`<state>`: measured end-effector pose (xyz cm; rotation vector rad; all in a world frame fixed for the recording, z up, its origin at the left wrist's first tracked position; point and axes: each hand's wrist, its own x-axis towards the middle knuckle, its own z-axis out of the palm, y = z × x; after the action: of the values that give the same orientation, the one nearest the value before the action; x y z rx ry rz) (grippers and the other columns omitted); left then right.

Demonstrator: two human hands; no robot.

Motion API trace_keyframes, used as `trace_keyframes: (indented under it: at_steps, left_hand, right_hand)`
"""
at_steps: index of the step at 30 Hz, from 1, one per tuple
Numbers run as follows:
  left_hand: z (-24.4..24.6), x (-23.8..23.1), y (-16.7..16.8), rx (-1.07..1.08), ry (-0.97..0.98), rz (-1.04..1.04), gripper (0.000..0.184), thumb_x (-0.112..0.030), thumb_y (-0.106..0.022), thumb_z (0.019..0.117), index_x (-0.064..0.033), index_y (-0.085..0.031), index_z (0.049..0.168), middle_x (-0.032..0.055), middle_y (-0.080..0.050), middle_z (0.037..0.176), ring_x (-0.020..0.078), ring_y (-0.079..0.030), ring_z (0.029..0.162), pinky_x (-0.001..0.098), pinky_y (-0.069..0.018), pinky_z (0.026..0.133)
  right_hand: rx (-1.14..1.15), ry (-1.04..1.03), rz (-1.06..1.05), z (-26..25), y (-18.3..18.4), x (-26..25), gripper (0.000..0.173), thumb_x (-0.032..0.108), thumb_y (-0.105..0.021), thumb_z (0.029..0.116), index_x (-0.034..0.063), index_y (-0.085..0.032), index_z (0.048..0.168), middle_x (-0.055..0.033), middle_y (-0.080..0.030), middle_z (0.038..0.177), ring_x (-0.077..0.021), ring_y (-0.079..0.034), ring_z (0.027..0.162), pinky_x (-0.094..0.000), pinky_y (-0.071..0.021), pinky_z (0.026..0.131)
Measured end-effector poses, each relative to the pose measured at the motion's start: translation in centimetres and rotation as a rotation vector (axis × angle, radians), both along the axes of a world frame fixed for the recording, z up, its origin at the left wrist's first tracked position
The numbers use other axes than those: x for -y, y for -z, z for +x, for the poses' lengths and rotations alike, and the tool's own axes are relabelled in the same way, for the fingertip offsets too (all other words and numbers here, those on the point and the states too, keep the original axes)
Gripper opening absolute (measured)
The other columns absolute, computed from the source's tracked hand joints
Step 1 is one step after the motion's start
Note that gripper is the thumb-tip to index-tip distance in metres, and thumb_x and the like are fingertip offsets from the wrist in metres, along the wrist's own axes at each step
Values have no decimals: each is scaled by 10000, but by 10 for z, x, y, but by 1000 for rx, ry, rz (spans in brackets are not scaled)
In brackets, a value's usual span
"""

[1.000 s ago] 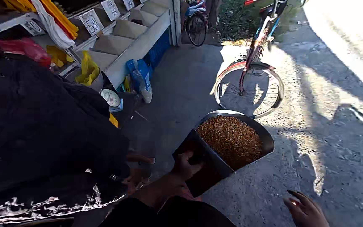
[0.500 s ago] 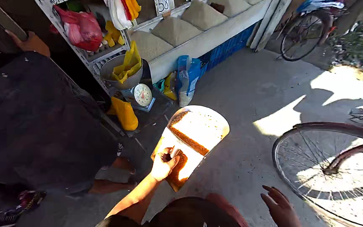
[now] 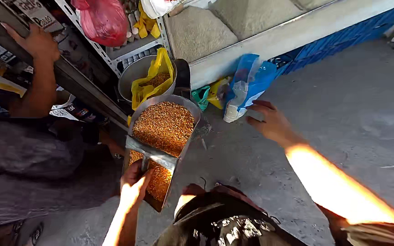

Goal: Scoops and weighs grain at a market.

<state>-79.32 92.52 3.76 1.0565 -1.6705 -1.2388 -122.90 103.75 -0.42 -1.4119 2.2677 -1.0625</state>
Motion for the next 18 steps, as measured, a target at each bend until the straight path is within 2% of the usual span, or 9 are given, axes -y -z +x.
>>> trace_keyframes:
  at_steps: [3, 5, 7, 9, 11, 13, 15, 17, 18]
  left_hand:
    - [0, 14, -28, 33, -123, -33, 311, -57, -624, 859, -29, -638, 1168, -90, -682, 759, 10, -590, 532, 179, -505, 462]
    - [-2, 23, -44, 65, -193, -27, 306, -49, -607, 862, -42, -636, 1167, -96, -662, 711, 7, -562, 488, 174, -484, 428]
    - [1, 36, -58, 99, -219, -37, 305, -47, -585, 864, -51, -636, 1165, -105, -649, 687, 0, -547, 469, 169, -473, 411]
    - [0, 48, -65, 108, -233, -53, 303, -56, -582, 873, -63, -639, 1170, -111, -654, 689, -4, -551, 473, 165, -472, 414]
    - [-5, 53, -70, 128, -271, -32, 310, -68, -598, 876, -68, -636, 1184, -107, -662, 700, -4, -555, 474, 163, -475, 412]
    - [-12, 56, -77, 149, -315, 0, 321, -80, -606, 875, -63, -637, 1194, -100, -660, 701, 3, -555, 470, 168, -476, 409]
    - [-19, 60, -82, 164, -331, 21, 314, -84, -612, 884, -63, -642, 1196, -93, -656, 692, 3, -549, 463, 169, -478, 409]
    - [-28, 62, -85, 190, -346, 49, 312, -90, -614, 887, -66, -647, 1197, -91, -654, 690, -2, -543, 464, 159, -468, 415]
    - [-35, 64, -86, 196, -356, 62, 313, -90, -619, 888, -62, -649, 1198, -84, -656, 694, 2, -544, 467, 158, -465, 416]
  right_hand:
    - [-264, -319, -204, 7, -58, 131, 366, 245, -707, 926, 81, -719, 1253, -215, -505, 1506, -453, -453, 1396, -670, -387, 1101]
    - [-413, -459, -284, 25, -93, 203, 387, 254, -690, 940, 147, -693, 1312, -156, -461, 1564, -418, -366, 1473, -666, -324, 1143]
    - [-546, -542, -296, 45, -114, 261, 565, 190, -730, 905, 188, -588, 1452, -134, -378, 1628, -400, -272, 1526, -664, -236, 1188]
    - [-675, -592, -279, 56, -126, 310, 736, 130, -764, 871, 188, -472, 1544, -142, -378, 1627, -400, -251, 1536, -690, -133, 1207]
    - [-704, -624, -234, 62, -135, 345, 704, 36, -734, 866, 141, -495, 1519, -173, -553, 1461, -423, -398, 1444, -716, -95, 1201]
    - [-548, -609, -137, 65, -146, 366, 473, 36, -636, 916, 79, -613, 1387, -213, -680, 1252, -431, -564, 1276, -696, -200, 1181]
    - [-237, -583, -27, 62, -163, 380, 287, 123, -530, 1001, 25, -660, 1237, -214, -693, 1113, -376, -660, 1091, -613, -469, 988]
    - [185, -566, 54, 56, -172, 390, 268, 156, -447, 1028, 14, -647, 1134, -88, -675, 910, -181, -640, 768, -406, -538, 726]
    - [378, -586, 87, 52, -177, 394, 249, 140, -422, 1027, 40, -626, 1129, -32, -689, 888, -103, -586, 657, -310, -497, 631]
